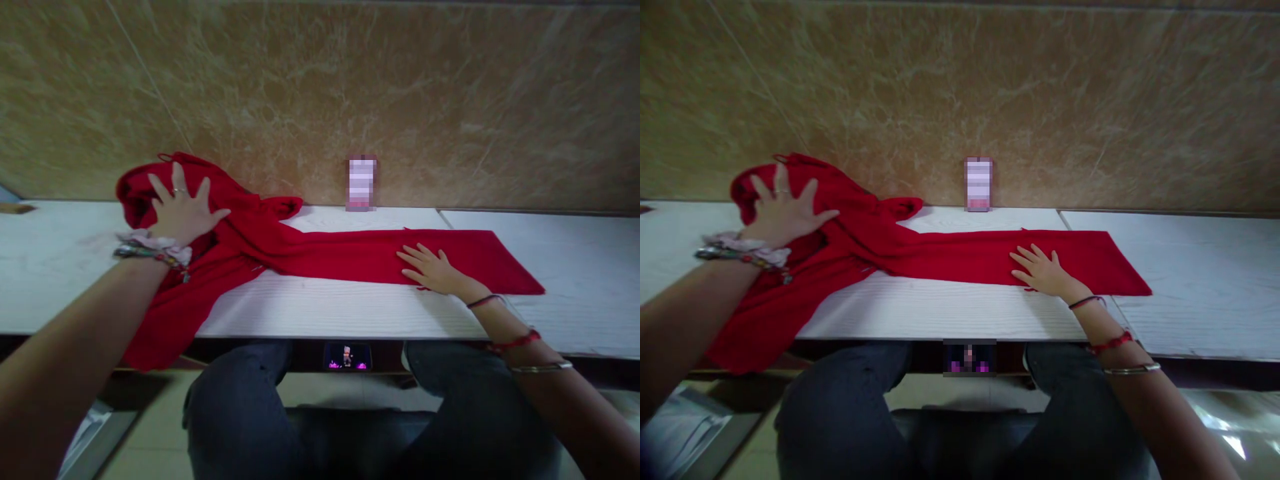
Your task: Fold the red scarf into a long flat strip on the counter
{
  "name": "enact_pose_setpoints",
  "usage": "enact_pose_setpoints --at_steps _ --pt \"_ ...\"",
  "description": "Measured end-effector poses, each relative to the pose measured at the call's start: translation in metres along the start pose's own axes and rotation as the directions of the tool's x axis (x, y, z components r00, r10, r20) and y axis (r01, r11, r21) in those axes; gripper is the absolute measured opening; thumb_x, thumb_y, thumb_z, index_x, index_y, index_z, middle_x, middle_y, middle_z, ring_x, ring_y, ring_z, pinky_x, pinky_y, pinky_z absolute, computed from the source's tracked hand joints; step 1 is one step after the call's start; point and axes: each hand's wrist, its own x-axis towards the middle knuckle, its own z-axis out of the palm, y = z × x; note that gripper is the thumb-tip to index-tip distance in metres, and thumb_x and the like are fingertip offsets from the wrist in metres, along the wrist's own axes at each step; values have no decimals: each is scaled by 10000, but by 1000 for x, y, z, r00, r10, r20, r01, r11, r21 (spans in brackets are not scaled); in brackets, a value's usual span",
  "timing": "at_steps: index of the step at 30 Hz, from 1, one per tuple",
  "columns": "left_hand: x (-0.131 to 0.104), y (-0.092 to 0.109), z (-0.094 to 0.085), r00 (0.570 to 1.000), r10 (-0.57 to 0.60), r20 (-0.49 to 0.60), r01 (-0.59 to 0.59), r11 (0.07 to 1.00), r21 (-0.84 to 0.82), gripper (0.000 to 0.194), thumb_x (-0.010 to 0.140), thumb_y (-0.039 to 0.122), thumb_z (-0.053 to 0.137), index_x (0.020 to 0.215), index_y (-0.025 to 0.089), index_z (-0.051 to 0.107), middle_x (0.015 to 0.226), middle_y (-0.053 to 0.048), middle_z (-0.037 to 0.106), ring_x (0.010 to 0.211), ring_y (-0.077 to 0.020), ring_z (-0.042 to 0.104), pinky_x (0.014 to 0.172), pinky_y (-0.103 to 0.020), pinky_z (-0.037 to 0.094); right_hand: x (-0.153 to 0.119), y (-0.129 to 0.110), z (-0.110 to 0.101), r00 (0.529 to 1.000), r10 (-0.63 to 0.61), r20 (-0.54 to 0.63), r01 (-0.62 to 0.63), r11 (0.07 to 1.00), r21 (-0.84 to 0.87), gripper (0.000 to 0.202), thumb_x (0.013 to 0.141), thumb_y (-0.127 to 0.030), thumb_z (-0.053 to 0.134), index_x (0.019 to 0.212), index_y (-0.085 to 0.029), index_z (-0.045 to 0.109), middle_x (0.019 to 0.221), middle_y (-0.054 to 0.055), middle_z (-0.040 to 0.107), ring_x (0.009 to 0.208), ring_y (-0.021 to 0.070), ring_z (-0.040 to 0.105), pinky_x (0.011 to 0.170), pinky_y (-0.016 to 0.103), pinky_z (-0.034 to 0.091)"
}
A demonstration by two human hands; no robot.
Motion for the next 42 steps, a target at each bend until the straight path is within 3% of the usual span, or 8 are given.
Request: enact_pose_setpoints --at_steps 2,5,9,11,17,28,34,42 --pt "-15 35 9 1000 11 -19 -12 999 -43 650 928 507 345 1408 70 307 1514 -241 -1 1321 -548 -5 984 -685 211 1 1 -4 1000 6 24 -7 999 40 502 910 -431 350 1394 -306 383 1489 54 331 1375 368 214 938 758 241" --pt "-32 94 20 933 356 53 -349 930 -117 548 911 424 443 1370 127 401 1512 -213 134 1358 -464 114 1002 -594 293 3 6 -11 1000 1 13 -3 989 146 504 899 -443 380 1363 -256 442 1450 83 398 1362 331 273 995 686 274" --pt "-45 162 34 519 853 62 -792 507 -340 461 900 359 497 1343 244 439 1444 -74 386 1348 -228 305 1057 -361 303 5 18 -18 976 57 -210 -3 968 251 449 898 -363 401 1287 -177 528 1348 126 518 1267 262 447 1034 506 379" --pt "-49 184 39 419 908 18 -836 394 -382 418 905 275 485 1321 253 461 1366 -48 486 1247 -172 443 1000 -289 357 0 24 -20 954 73 -289 6 964 265 409 887 -325 428 1239 -172 567 1287 117 573 1220 248 499 1026 462 409" --pt "-51 220 38 464 885 -19 -861 446 -243 456 851 47 425 1257 228 525 1122 -80 607 926 -179 611 665 -248 454 -45 44 -26 955 86 -285 -3 960 279 328 870 -290 471 1154 -239 626 1176 44 653 1086 238 602 946 428 490" --pt "-55 257 37 511 835 -207 -858 478 -190 211 913 157 461 1044 185 624 907 -42 654 762 -157 618 562 -237 427 -68 33 -21 977 -23 -211 47 993 110 328 843 -191 483 1117 -202 661 1162 52 662 1105 228 591 969 402 478" --pt "-58 250 44 449 840 -304 -894 425 -144 182 910 152 483 1000 168 640 895 -51 658 795 -153 609 645 -248 451 -80 35 -6 945 49 -324 -24 996 81 424 838 -93 361 1133 -176 655 1155 87 658 1076 217 602 963 404 484" --pt "-62 249 54 381 829 -409 -924 358 -135 204 903 105 464 991 157 642 872 -52 649 764 -134 605 665 -249 458 -89 47 -2 869 113 -482 13 968 252 295 901 -248 391 931 -223 684 902 74 693 869 218 644 791 391 541"
